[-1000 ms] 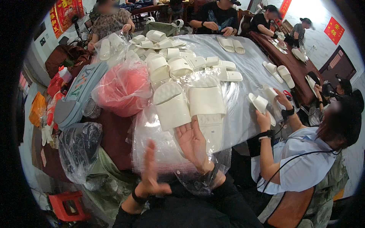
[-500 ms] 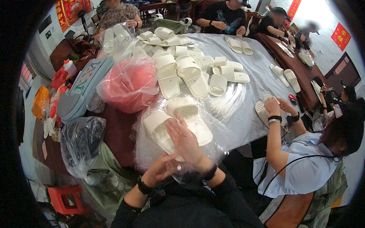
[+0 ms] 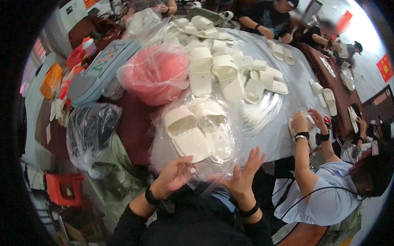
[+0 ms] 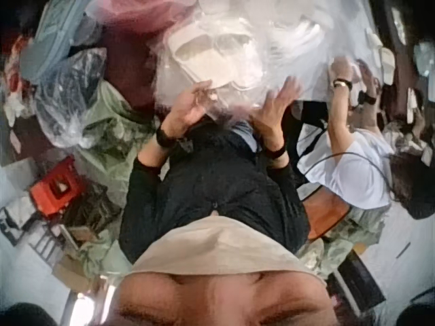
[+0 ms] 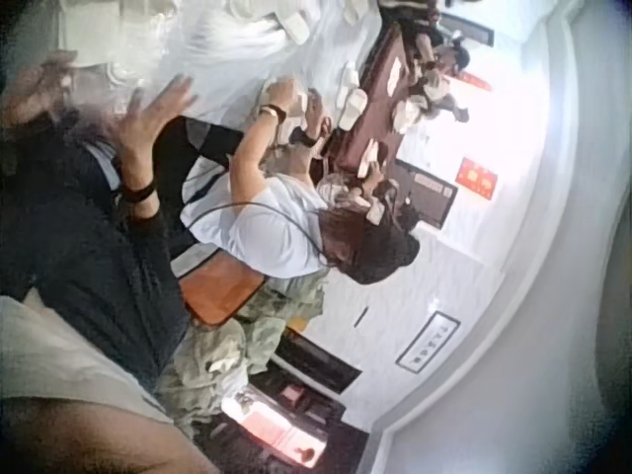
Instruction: Inspecting white slippers and placing them into clear plastic bags for final packaging.
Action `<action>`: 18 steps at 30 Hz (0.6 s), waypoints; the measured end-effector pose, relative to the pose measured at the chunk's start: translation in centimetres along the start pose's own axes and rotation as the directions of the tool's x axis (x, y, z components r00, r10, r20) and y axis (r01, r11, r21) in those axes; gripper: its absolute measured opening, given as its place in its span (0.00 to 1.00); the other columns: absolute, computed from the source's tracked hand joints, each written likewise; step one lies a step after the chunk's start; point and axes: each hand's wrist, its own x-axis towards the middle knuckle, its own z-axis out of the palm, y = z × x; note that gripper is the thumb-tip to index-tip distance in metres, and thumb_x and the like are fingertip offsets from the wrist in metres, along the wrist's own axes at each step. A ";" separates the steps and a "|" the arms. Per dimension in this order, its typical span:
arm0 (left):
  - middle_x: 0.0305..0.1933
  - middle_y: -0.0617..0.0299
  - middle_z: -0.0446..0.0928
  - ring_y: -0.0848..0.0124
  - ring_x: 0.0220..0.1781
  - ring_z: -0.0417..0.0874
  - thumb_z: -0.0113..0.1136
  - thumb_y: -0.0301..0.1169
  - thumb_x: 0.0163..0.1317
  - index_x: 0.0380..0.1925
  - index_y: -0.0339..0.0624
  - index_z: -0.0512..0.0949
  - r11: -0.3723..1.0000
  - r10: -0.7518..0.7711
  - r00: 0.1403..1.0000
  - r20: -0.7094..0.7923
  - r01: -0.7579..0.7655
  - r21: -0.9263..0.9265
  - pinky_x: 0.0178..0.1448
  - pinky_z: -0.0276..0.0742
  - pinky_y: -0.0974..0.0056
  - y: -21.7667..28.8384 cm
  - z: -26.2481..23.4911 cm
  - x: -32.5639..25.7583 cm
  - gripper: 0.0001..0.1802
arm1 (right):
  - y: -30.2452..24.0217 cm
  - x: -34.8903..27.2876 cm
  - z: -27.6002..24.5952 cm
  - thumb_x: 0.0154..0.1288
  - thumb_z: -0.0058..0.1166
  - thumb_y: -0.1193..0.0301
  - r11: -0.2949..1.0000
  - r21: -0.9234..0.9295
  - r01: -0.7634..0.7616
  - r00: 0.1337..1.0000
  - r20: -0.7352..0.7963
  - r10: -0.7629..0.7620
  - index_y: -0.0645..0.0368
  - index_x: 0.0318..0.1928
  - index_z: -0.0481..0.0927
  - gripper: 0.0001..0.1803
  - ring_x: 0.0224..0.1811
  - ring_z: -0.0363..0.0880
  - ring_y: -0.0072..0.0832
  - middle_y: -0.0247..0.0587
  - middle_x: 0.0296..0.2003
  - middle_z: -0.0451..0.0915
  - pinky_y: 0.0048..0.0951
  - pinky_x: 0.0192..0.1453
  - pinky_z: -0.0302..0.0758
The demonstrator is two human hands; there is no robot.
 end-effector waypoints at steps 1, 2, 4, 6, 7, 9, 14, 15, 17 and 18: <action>0.44 0.53 0.80 0.67 0.38 0.80 0.55 0.32 0.64 0.48 0.32 0.72 0.999 -0.027 0.998 0.059 0.028 -0.015 0.42 0.76 0.61 -0.2 -0.9 0.2 0.17 | -0.1 -0.1 0.5 0.49 0.71 0.60 0.992 0.047 -0.116 0.979 0.175 0.106 0.43 0.70 0.42 0.56 0.59 0.67 0.52 0.63 0.66 0.52 0.52 0.63 0.62; 0.44 0.56 0.80 0.69 0.38 0.80 0.55 0.31 0.64 0.49 0.34 0.72 0.999 -0.026 0.998 0.051 0.025 0.025 0.44 0.76 0.64 -0.1 0.4 -0.2 0.16 | 0.0 -0.5 1.1 0.48 0.71 0.66 0.967 0.090 -0.239 0.946 0.247 0.211 0.48 0.70 0.40 0.58 0.57 0.69 0.52 0.63 0.65 0.55 0.47 0.61 0.66; 0.44 0.57 0.80 0.70 0.39 0.79 0.55 0.31 0.64 0.50 0.35 0.72 1.000 -0.004 0.999 0.051 0.003 0.014 0.44 0.75 0.64 0.0 1.2 -0.7 0.17 | -0.5 -0.9 1.4 0.52 0.67 0.71 0.721 0.307 -0.621 0.783 0.290 0.551 0.60 0.67 0.51 0.47 0.52 0.75 0.43 0.56 0.59 0.68 0.35 0.58 0.69; 0.44 0.59 0.80 0.71 0.40 0.79 0.55 0.31 0.64 0.51 0.36 0.72 1.000 0.026 0.998 0.052 -0.026 0.001 0.45 0.75 0.65 -0.4 1.8 -1.0 0.17 | -0.3 -0.9 1.7 0.54 0.64 0.73 0.579 0.418 -0.700 0.710 0.320 0.627 0.64 0.64 0.60 0.38 0.51 0.76 0.41 0.54 0.56 0.72 0.32 0.57 0.69; 0.46 0.60 0.79 0.72 0.41 0.79 0.55 0.32 0.64 0.52 0.37 0.72 0.999 0.004 1.000 0.015 -0.005 0.043 0.46 0.75 0.65 -0.7 2.2 -0.8 0.17 | 0.6 -0.7 1.5 0.58 0.59 0.73 0.647 0.386 -0.657 0.751 0.403 0.523 0.66 0.58 0.67 0.28 0.52 0.75 0.39 0.54 0.53 0.74 0.32 0.58 0.69; 0.47 0.61 0.79 0.72 0.43 0.79 0.55 0.32 0.65 0.53 0.38 0.72 0.998 0.017 0.999 -0.043 -0.014 0.066 0.46 0.76 0.64 -1.4 3.0 -0.8 0.18 | -0.4 0.3 1.5 0.68 0.48 0.72 0.532 0.460 -0.711 0.702 0.511 0.496 0.69 0.45 0.79 0.13 0.55 0.74 0.37 0.56 0.52 0.75 0.34 0.61 0.66; 0.53 0.61 0.76 0.70 0.52 0.78 0.54 0.38 0.67 0.58 0.41 0.67 0.980 -0.197 0.966 0.165 0.193 0.041 0.55 0.75 0.61 -1.8 5.2 -2.4 0.23 | -2.7 0.4 1.8 0.66 0.48 0.75 0.392 0.698 -0.599 0.786 0.421 0.453 0.70 0.41 0.74 0.09 0.50 0.77 0.38 0.58 0.55 0.73 0.34 0.56 0.73; 0.53 0.61 0.76 0.70 0.52 0.78 0.54 0.38 0.67 0.58 0.41 0.67 0.985 -0.172 0.972 0.159 0.170 0.025 0.55 0.75 0.61 -2.1 5.0 -2.5 0.23 | -3.3 0.7 0.9 0.66 0.48 0.75 0.383 0.704 -0.598 0.790 0.436 0.432 0.70 0.41 0.74 0.09 0.50 0.77 0.38 0.58 0.55 0.73 0.34 0.56 0.73; 0.54 0.61 0.74 0.68 0.55 0.76 0.55 0.41 0.66 0.60 0.42 0.65 0.985 -0.151 0.937 0.314 0.117 0.123 0.59 0.72 0.58 -3.0 4.2 -2.8 0.26 | -4.4 1.4 -1.2 0.68 0.47 0.73 0.242 0.710 -0.661 0.741 0.565 0.363 0.69 0.39 0.71 0.09 0.50 0.77 0.42 0.62 0.55 0.72 0.41 0.55 0.75; 0.55 0.60 0.74 0.69 0.56 0.74 0.57 0.38 0.65 0.60 0.40 0.66 0.974 -0.105 0.918 0.381 0.017 0.226 0.61 0.69 0.59 -2.1 5.7 -4.9 0.27 | -4.2 1.6 -1.2 0.69 0.46 0.56 0.655 0.579 -0.486 0.870 0.395 0.296 0.72 0.43 0.76 0.25 0.49 0.80 0.46 0.66 0.54 0.72 0.44 0.50 0.77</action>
